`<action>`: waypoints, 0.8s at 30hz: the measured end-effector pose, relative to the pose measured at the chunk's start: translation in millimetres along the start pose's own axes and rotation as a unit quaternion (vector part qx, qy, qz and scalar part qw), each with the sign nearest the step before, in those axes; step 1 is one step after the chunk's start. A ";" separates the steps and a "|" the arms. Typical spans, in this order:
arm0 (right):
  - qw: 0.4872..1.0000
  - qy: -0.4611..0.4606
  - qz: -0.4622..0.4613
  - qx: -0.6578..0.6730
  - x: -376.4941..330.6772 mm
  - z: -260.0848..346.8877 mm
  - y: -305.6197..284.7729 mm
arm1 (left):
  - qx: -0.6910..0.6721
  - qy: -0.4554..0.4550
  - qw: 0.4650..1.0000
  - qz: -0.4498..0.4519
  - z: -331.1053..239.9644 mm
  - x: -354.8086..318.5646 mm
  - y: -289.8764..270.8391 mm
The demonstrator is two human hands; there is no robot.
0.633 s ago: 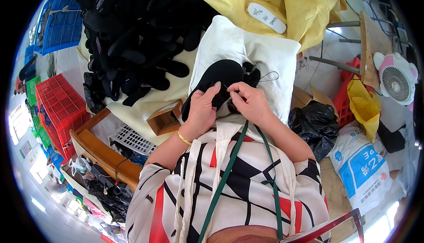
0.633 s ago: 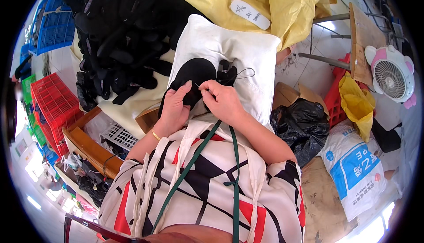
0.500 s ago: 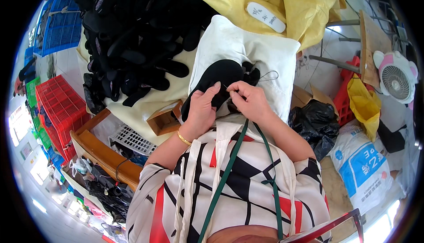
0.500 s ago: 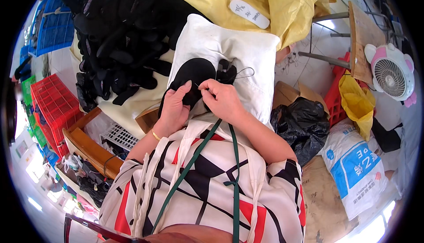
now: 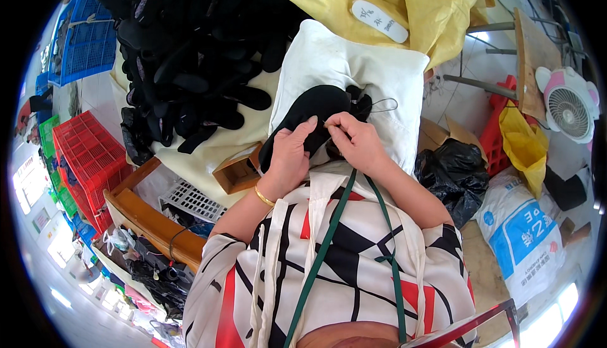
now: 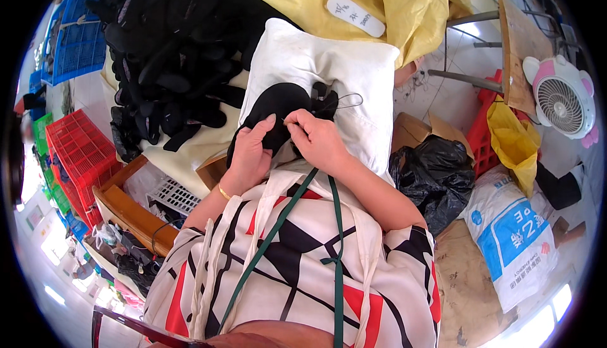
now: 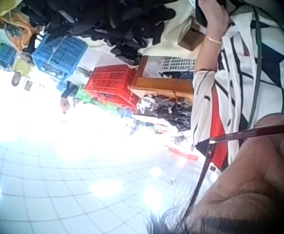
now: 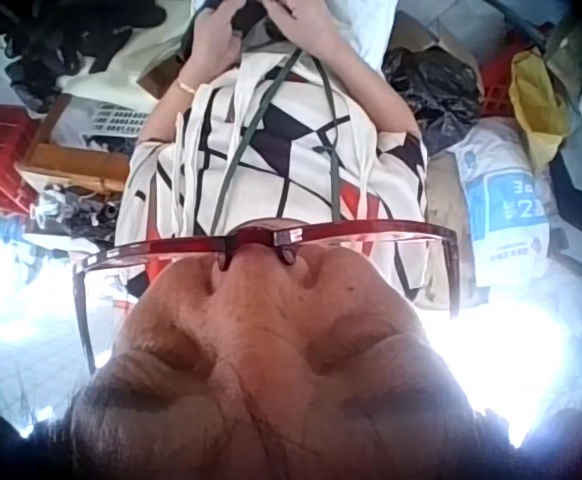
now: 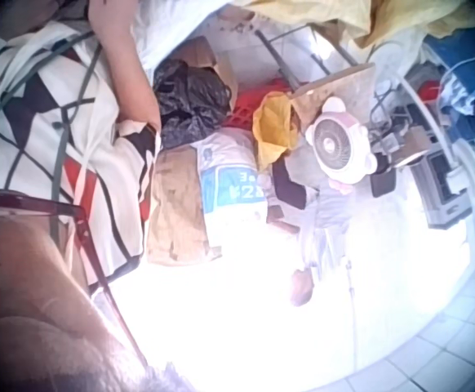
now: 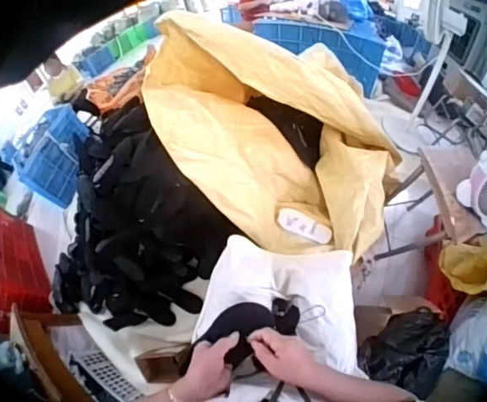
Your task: The person sits on the floor in a workshop and sews black gloves using a needle and thread. They repeatedly pull the thread through the glove fabric, adjust the glove's position on their lap, and occasionally reach into a large yellow sack to retrieve more gloves.
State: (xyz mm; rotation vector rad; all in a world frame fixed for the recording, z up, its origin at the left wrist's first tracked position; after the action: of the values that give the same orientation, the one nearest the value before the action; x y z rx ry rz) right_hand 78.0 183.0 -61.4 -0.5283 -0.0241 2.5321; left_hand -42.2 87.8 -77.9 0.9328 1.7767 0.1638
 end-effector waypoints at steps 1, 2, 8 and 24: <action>1.000 -0.013 -0.002 -0.016 -0.9 1.3 -0.3 | -0.002 0.006 1.000 -0.001 -0.5 0.3 0.6; 0.999 -0.026 -0.004 -0.031 -1.6 2.4 -0.5 | -0.005 0.012 1.000 -0.003 -3.2 -1.0 5.5; 0.997 -0.057 -0.015 -0.051 -2.3 0.1 0.6 | 0.002 0.014 1.000 0.006 -4.9 0.0 4.5; 0.974 -0.133 -0.080 -0.163 -0.2 -0.3 12.8 | 0.001 -0.009 1.000 -0.017 -8.9 -1.7 5.0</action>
State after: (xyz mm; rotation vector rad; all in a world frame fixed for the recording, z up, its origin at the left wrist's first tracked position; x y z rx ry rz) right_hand 71.8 172.0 -63.2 -0.2912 -0.5661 2.4312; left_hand -47.0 92.9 -70.3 0.9024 1.7758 0.1326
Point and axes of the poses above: each hand's wrist, its own x-axis towards the middle knuckle, its own y-axis out of the palm, z = x × y, the point moved 6 cm from there along x, towards the middle knuckle, and after that the axes turned 9 degrees about z, right-handed, at the moved point
